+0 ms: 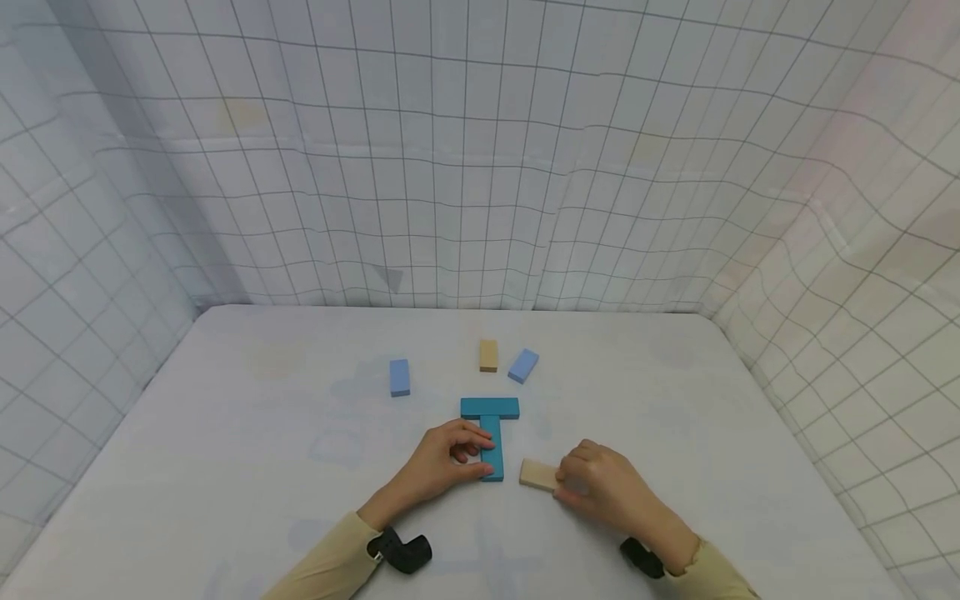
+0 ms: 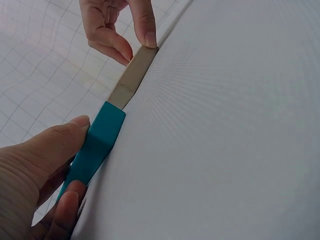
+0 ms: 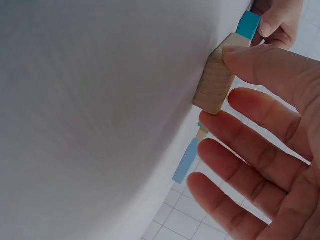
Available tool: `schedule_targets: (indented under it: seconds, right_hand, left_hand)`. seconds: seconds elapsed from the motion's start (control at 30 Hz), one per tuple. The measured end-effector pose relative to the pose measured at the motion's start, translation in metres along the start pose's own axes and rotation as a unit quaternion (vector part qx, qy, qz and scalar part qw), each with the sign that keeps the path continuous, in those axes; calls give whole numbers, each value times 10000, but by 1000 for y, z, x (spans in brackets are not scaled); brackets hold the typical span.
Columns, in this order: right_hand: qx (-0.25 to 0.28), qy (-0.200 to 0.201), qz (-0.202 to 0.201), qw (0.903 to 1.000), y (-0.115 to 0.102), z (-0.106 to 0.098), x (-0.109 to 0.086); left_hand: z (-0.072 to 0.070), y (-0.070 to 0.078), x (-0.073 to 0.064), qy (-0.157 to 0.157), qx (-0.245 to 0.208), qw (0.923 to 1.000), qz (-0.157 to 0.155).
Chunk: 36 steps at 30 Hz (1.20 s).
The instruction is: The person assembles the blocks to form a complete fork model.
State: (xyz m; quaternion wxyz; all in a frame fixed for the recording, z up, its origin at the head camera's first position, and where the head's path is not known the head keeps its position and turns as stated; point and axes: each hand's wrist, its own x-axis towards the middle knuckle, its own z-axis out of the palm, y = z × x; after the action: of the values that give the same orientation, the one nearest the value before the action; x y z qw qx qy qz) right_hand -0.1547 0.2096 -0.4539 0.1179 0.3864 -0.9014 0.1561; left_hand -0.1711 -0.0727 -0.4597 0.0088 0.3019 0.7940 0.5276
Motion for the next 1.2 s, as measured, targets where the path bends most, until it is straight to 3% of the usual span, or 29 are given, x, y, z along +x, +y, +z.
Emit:
schedule_targets:
  seconds: [0.3, 0.47, 0.67, 0.97, 1.07, 1.2]
  right_hand:
    - [-313, -235, 75, 9992, -3, -5, 8]
    - [137, -505, -116, 9986, -2, -7, 14]
    - [867, -1141, -215, 9894, -4, -3, 18]
    - [778, -1128, -152, 9904, -9, 2, 12]
    - [750, -1125, -109, 9908, -12, 2, 11]
    - [892, -1249, -47, 9881, -14, 0, 9]
  left_hand:
    - [-3, 6, 0, -30, -28, 10000, 45]
    - [-3, 5, 0, -19, -29, 10000, 49]
    - [-2, 6, 1, -4, -40, 10000, -11]
    - [-1, 9, 1, 21, -17, 10000, -3]
    - [-1, 5, 1, 15, -10, 10000, 39]
    - [4, -15, 2, 54, 34, 10000, 42]
